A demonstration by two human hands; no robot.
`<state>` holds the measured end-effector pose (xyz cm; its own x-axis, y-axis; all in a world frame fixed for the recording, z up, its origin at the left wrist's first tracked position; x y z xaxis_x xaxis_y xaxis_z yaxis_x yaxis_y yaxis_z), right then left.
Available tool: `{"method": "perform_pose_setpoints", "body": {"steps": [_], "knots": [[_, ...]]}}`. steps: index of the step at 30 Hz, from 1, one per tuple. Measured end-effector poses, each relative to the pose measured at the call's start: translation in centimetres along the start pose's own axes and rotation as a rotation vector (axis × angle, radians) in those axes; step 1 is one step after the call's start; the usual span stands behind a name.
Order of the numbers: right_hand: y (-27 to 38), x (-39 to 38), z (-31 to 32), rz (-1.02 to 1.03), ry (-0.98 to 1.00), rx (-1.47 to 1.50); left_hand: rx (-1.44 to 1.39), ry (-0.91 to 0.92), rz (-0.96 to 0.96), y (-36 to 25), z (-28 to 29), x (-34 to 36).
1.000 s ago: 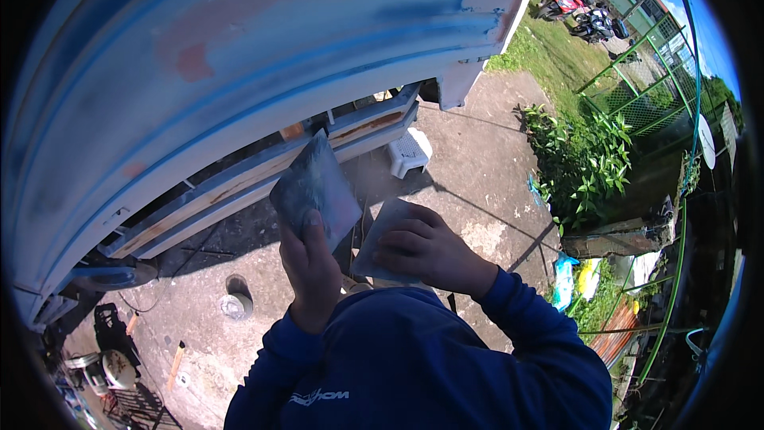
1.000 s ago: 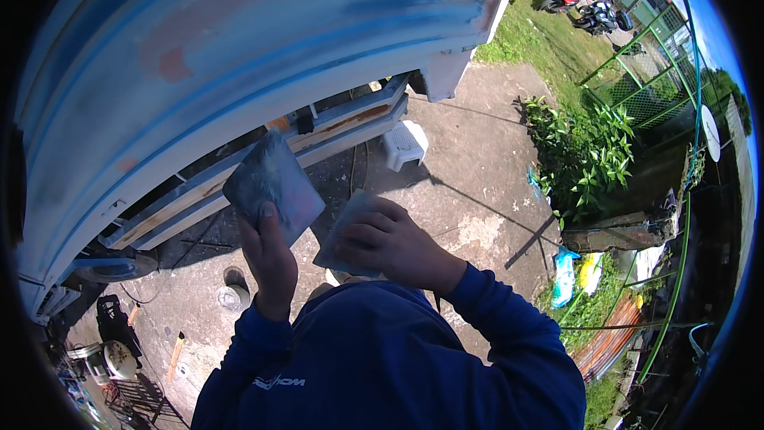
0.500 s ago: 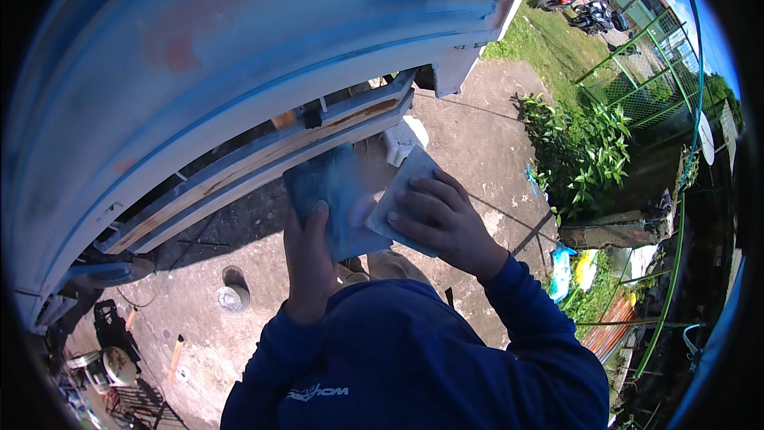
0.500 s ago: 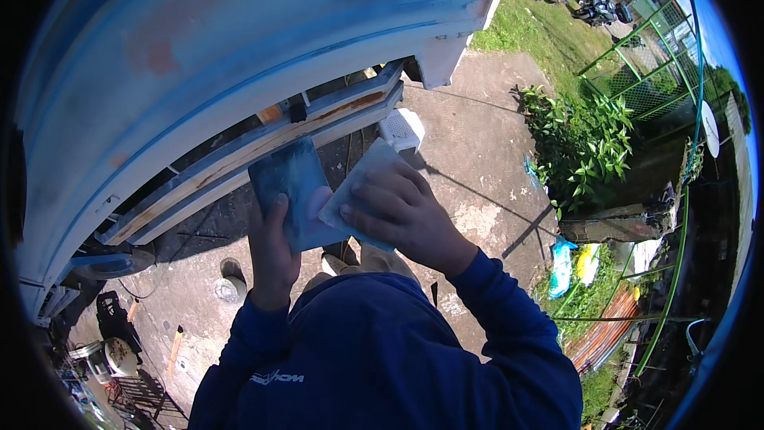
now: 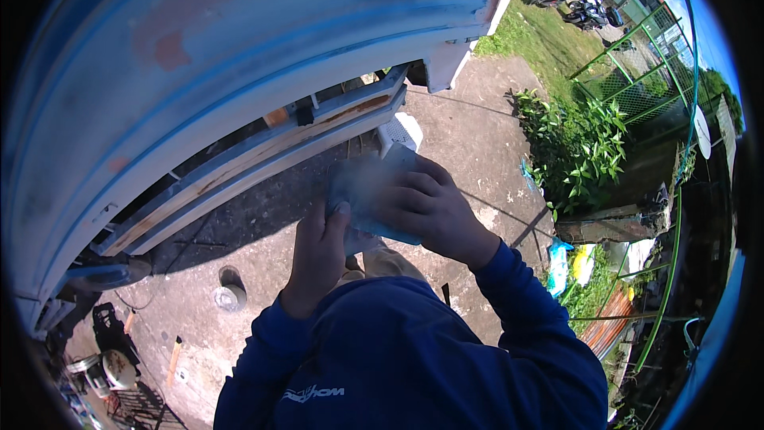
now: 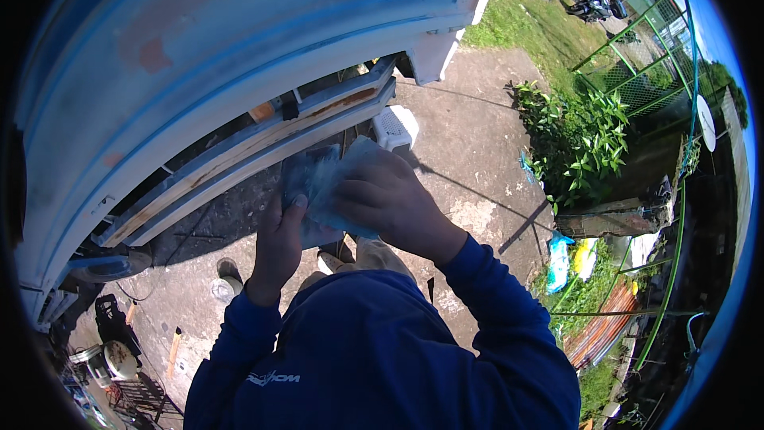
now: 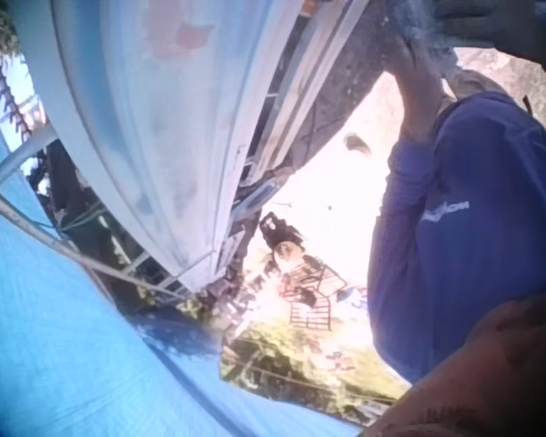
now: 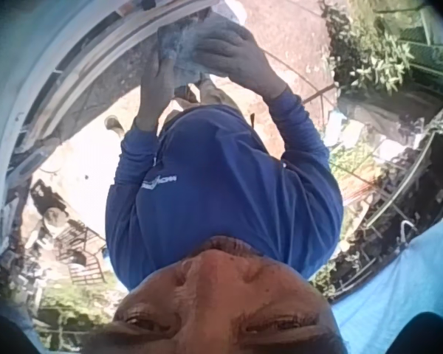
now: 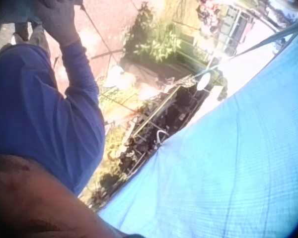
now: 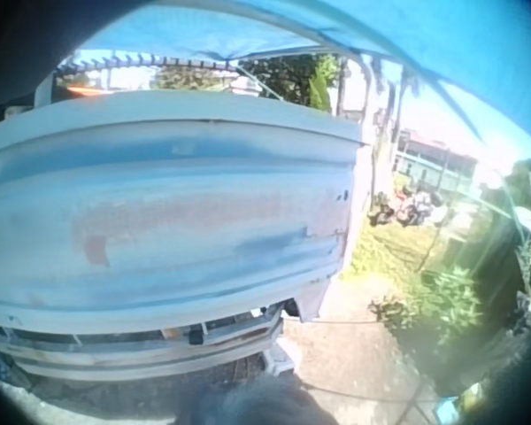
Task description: The person retrieves sandpaper from a hand truck and walks to a large white car bumper. They use the sandpaper to smooth the surface of the bumper, focusing on the edges and corners. The person switches between different pieces of sandpaper during the process.
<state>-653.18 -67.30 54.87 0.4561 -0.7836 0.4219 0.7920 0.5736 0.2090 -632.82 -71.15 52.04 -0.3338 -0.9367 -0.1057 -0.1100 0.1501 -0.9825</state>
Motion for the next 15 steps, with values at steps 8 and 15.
{"method": "perform_pose_setpoints", "body": {"steps": [8,15], "knots": [[3.0,-2.2,-1.4,0.054,0.132,0.067,0.064,-0.379,-0.16,-0.7,0.8,-0.2],[4.8,-1.1,0.5,-0.024,-0.087,0.296,-0.421,-0.303,0.043,0.1,0.0,0.3]]}}
Point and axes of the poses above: each hand's wrist, its own x-axis towards the middle knuckle, its own z-axis out of the back of the hand, y = z × x, the point moved 2 cm from there along x, towards the middle knuckle, and after that the axes turned 3 degrees about -z, right-handed, at the moved point
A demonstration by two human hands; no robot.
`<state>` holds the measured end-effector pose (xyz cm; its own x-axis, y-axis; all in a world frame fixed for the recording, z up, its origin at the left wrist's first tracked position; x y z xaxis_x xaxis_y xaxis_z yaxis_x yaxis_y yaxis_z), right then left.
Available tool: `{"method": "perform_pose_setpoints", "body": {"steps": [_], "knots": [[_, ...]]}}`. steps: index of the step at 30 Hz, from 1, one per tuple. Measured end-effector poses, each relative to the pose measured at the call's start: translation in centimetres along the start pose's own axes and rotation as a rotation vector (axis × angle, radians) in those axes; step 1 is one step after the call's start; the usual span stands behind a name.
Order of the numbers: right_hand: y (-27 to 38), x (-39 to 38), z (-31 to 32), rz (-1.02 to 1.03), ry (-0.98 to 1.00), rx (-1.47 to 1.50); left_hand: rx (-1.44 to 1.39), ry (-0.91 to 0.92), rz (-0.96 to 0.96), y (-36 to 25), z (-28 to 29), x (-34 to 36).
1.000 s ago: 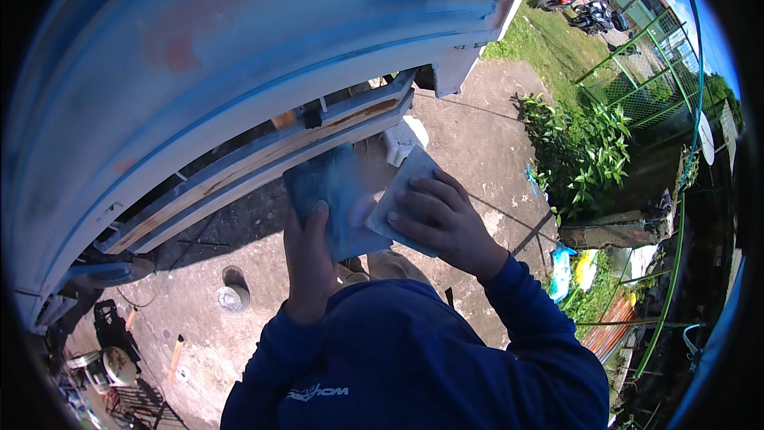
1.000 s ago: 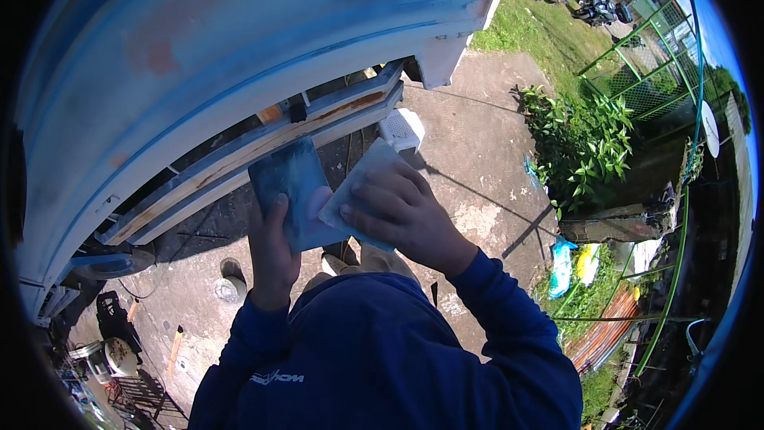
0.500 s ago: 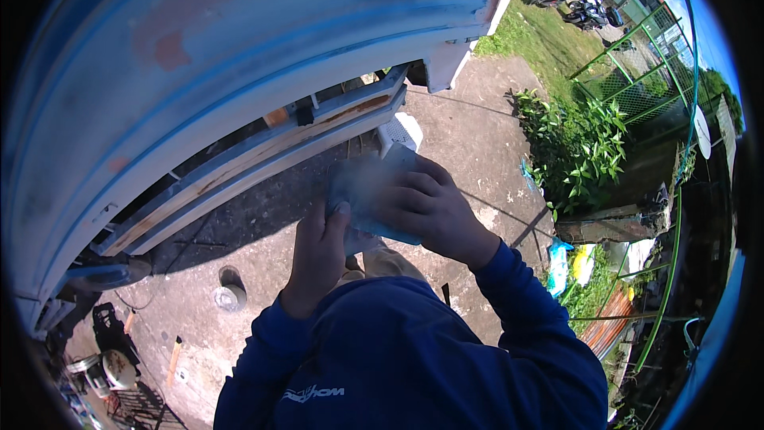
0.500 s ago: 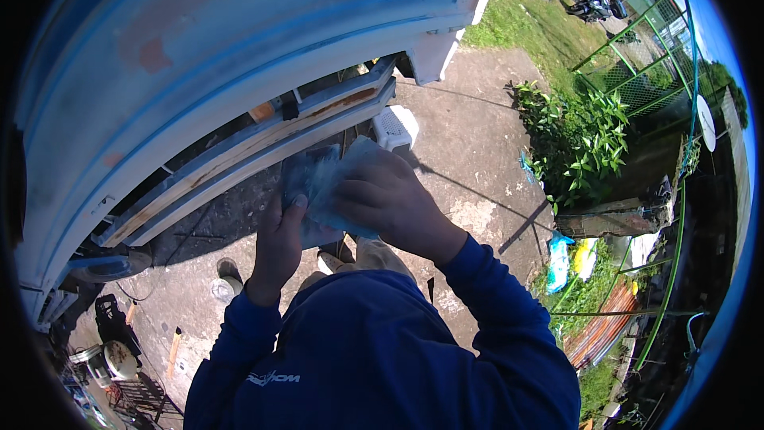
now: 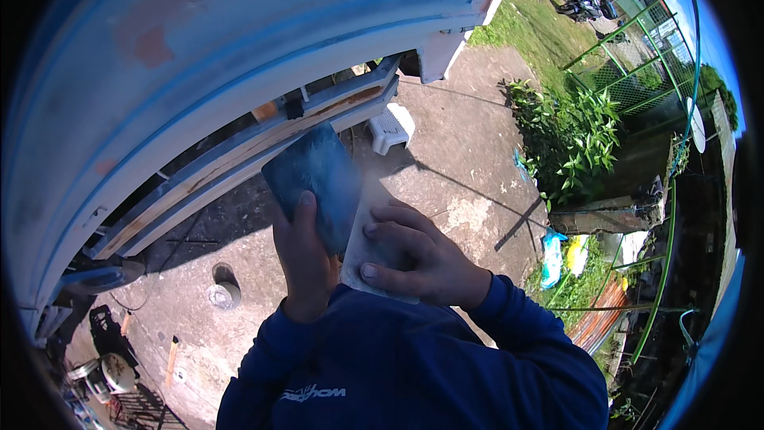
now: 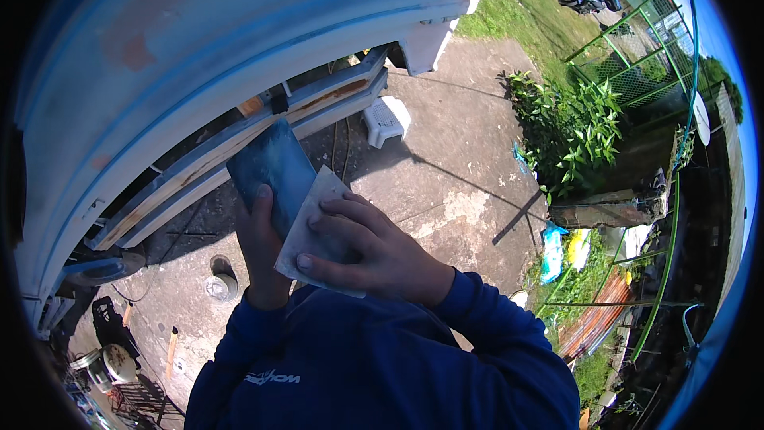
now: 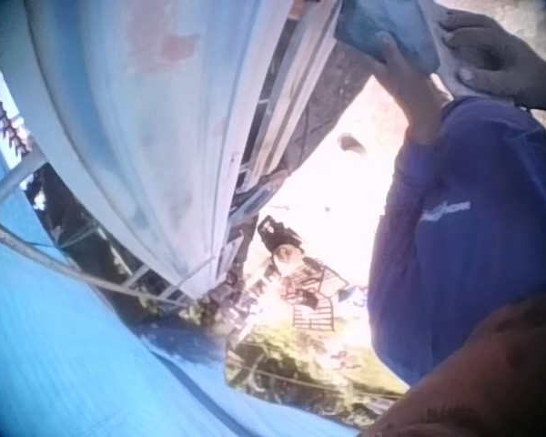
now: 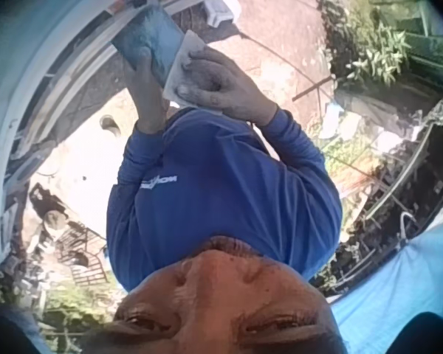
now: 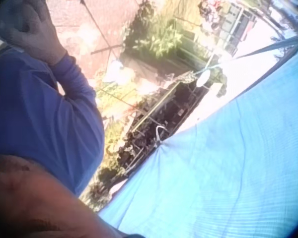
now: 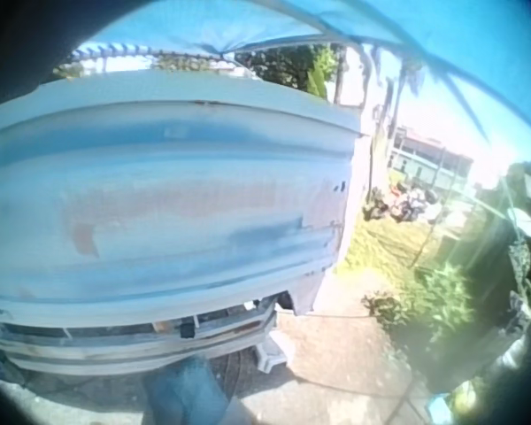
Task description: The person retrieves sandpaper from a hand truck and walks to a large white car bumper. They use the sandpaper to smooth the surface of the bumper, focusing on the edges and corners. The person switches between different pieces of sandpaper during the process.
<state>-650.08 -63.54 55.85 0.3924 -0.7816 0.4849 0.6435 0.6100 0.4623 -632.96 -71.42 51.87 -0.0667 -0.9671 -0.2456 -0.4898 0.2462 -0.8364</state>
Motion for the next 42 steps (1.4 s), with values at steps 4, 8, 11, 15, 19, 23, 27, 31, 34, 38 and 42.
{"method": "perform_pose_setpoints", "body": {"steps": [4,8,11,15,19,23,27,31,34,38,42], "knots": [[-3.8,-3.8,-3.7,-0.3,0.073,0.061,-0.139,-0.02,0.123,4.2,2.7,-0.1],[-8.6,-8.7,-4.5,-0.416,0.232,0.027,-0.271,-0.041,0.228,4.5,4.8,-0.4],[-9.8,-10.4,-6.4,-1.036,-0.304,0.925,-0.342,0.038,0.402,6.5,6.7,-0.7],[-11.7,-5.3,-8.5,-1.188,-0.645,1.753,-0.305,0.032,0.465,10.6,6.7,-2.1],[-13.3,-1.4,-12.5,-1.18,-0.353,1.882,-0.297,0.011,0.455,11.4,5.2,-2.4],[-14.1,0.3,-15.8,-1.278,0.0,1.756,-0.232,-0.194,0.397,11.1,5.5,-1.3],[-17.0,3.7,-18.9,-1.125,-0.035,1.753,-0.207,-0.428,0.153,10.8,8.8,-1.7],[-27.6,4.2,-28.2,-1.269,-0.211,1.412,0.724,-0.293,-0.236,9.0,13.7,-3.7],[-30.8,7.6,-31.4,-1.35,-0.272,1.399,0.909,-0.268,-0.217,8.3,16.1,-5.2],[-31.0,10.9,-33.4,-1.474,-0.442,1.414,0.702,-0.357,-0.129,7.4,18.3,-5.4],[-31.6,12.5,-34.6,-1.514,-0.495,1.54,0.373,-0.452,-0.025,6.6,19.7,-4.5]]}}
Point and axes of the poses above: each hand's wrist, its own x-axis towards the middle knuckle, its own z-axis out of the back of the hand, y = z × x, the point moved 2 cm from there along x, towards the middle knuckle, and after that the axes turned 3 degrees about -z, right-handed, at the moved point
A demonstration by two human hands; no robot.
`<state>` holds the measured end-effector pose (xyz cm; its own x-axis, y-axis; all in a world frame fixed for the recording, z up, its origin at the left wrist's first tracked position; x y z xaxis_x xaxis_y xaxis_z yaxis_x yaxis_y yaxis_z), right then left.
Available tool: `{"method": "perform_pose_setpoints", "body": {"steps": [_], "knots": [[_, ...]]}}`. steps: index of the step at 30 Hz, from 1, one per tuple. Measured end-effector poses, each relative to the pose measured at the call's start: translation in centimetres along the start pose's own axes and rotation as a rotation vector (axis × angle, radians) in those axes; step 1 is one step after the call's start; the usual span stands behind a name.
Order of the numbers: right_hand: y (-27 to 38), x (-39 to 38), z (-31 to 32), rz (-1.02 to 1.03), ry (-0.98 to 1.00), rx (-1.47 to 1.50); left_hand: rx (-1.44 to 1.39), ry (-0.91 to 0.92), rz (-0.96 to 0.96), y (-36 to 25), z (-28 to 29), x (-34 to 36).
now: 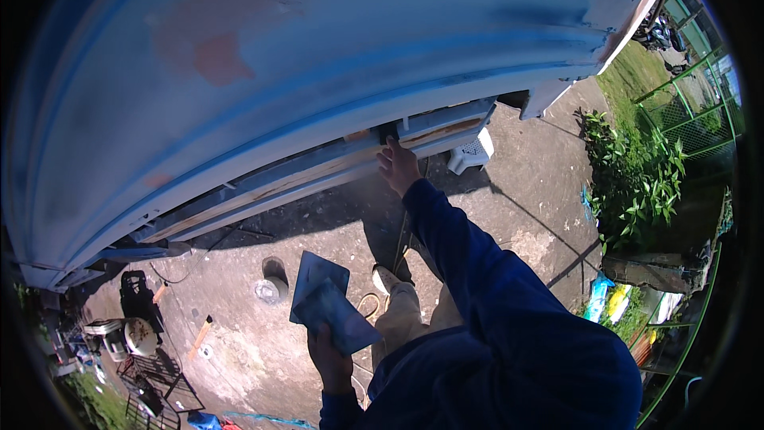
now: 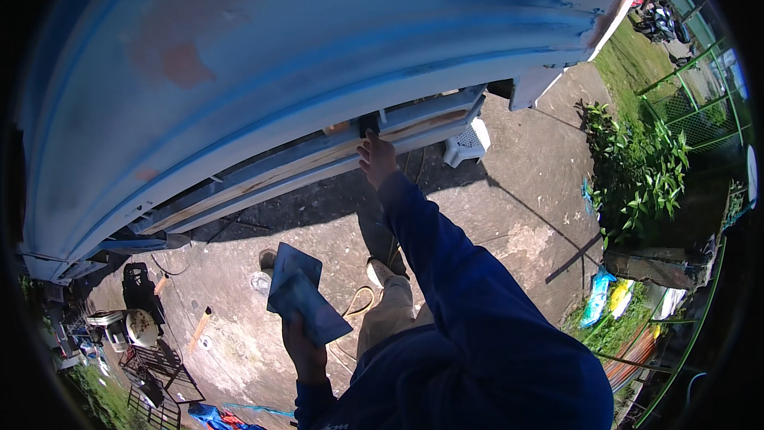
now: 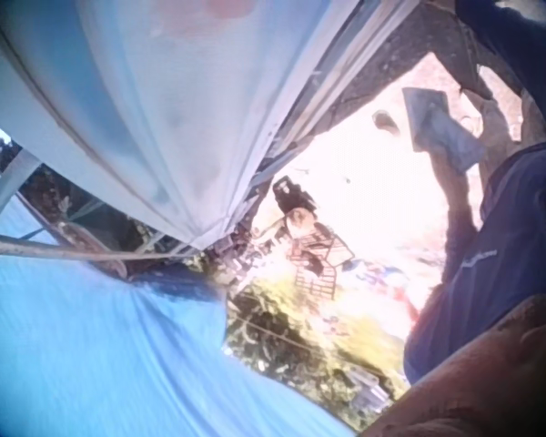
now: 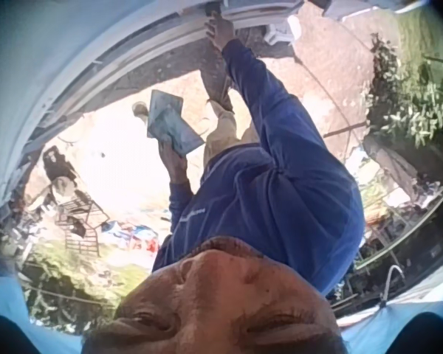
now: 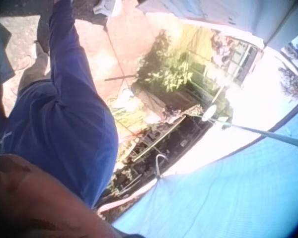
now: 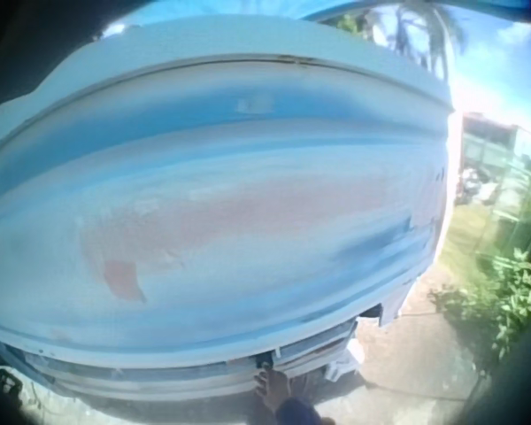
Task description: The person retrieves sandpaper from a hand truck and walks to a large white car bumper. They use the sandpaper to smooth the surface of the bumper, focusing on the edges and corners. The person switches between different pieces of sandpaper during the process.
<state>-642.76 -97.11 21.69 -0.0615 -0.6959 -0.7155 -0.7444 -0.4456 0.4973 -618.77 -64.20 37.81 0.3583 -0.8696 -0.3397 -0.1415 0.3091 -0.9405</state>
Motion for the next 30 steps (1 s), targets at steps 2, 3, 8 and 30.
{"method": "perform_pose_setpoints", "body": {"steps": [2,3,8,30], "knots": [[0.1,1.1,0.4,-0.005,0.057,0.059,-0.125,-0.004,0.086,-0.4,0.4,0.9],[0.1,1.2,0.7,-0.004,0.12,0.078,-0.139,0.003,0.108,-0.5,0.9,1.2],[-0.3,0.7,0.3,0.04,0.097,0.087,-0.092,0.053,0.087,0.6,2.5,2.7],[5.1,3.4,3.8,0.613,-0.159,-0.262,-0.386,0.05,0.222,-0.3,-0.2,3.5]]}}
Point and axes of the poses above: each hand's wrist, its own x-axis towards the middle knuckle, its own z-axis out of the back of the hand, y = z × x, the point moved 2 cm from there along x, towards the middle knuckle, and after that the axes turned 3 degrees about -z, right-handed, at the moved point
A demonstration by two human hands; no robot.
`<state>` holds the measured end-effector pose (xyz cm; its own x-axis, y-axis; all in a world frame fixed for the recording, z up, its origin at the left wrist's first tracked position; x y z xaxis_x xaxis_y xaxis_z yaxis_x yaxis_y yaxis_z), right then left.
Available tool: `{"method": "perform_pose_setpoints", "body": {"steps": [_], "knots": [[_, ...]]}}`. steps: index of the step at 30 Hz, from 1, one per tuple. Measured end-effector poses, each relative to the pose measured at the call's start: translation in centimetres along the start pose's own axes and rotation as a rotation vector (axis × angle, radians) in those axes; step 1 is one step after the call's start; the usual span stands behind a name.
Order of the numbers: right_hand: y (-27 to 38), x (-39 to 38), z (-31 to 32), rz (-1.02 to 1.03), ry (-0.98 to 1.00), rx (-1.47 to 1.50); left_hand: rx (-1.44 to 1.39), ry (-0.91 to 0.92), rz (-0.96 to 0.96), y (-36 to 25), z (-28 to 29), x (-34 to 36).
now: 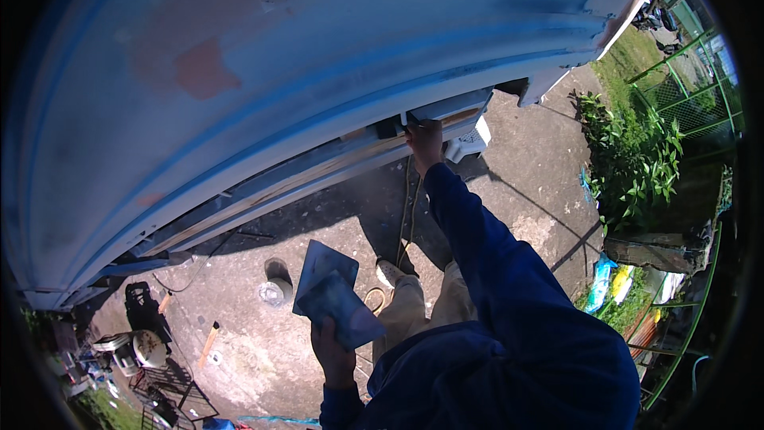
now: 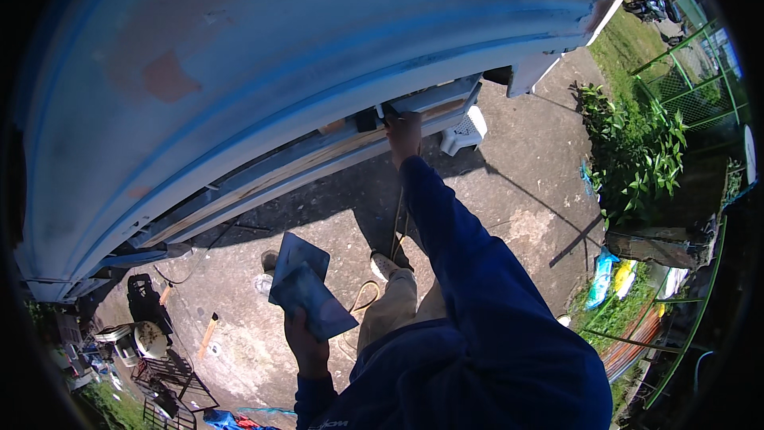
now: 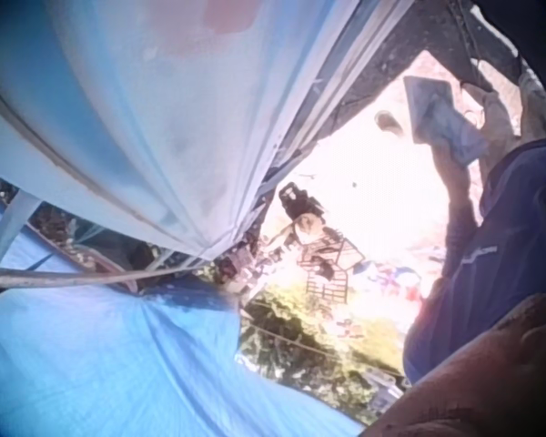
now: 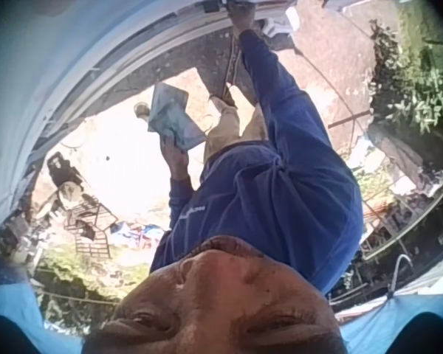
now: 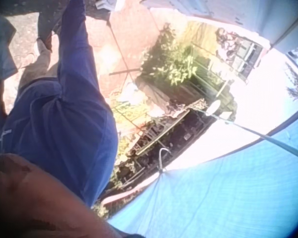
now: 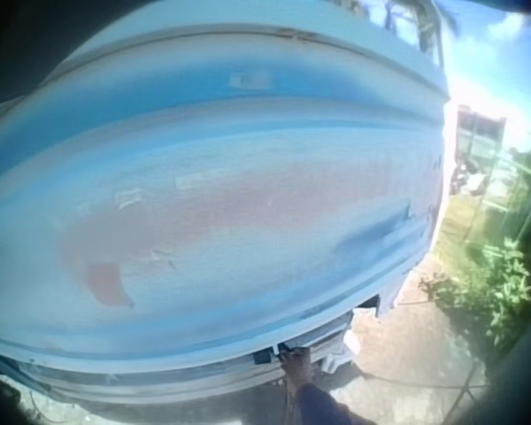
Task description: The person retrieves sandpaper from a hand truck and walks to a large white car bumper. They use the sandpaper to smooth the surface of the bumper, focusing on the edges and corners. The person switches between different pieces of sandpaper during the process.
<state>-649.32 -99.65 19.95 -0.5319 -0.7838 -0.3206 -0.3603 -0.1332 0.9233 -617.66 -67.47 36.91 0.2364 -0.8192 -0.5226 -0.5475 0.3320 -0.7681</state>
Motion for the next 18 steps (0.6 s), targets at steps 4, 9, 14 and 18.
{"method": "perform_pose_setpoints", "body": {"steps": [4,9,14,18], "knots": [[0.2,-0.3,0.0,0.133,-0.053,-0.243,0.081,0.012,-0.036,0.0,0.7,0.0],[0.2,-5.7,-3.1,-0.332,-0.009,-0.047,0.973,0.065,-0.602,0.3,2.5,1.4],[-1.0,-5.4,-4.4,-0.574,0.017,0.169,0.587,0.002,-0.429,-1.5,-0.3,2.0],[-0.3,-6.7,-5.7,-0.546,0.073,0.206,0.85,0.061,-0.609,-1.8,-0.6,2.2]]}}
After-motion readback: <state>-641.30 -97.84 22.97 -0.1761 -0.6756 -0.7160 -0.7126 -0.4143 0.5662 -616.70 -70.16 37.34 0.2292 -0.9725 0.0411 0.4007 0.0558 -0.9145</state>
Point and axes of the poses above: each hand's wrist, its own x-axis towards the middle knuckle, its own z-axis out of the back of the hand, y = z × x, the point moved 2 cm from there along x, towards the middle knuckle, and after that the axes turned 3 degrees about -z, right-handed, at the moved point
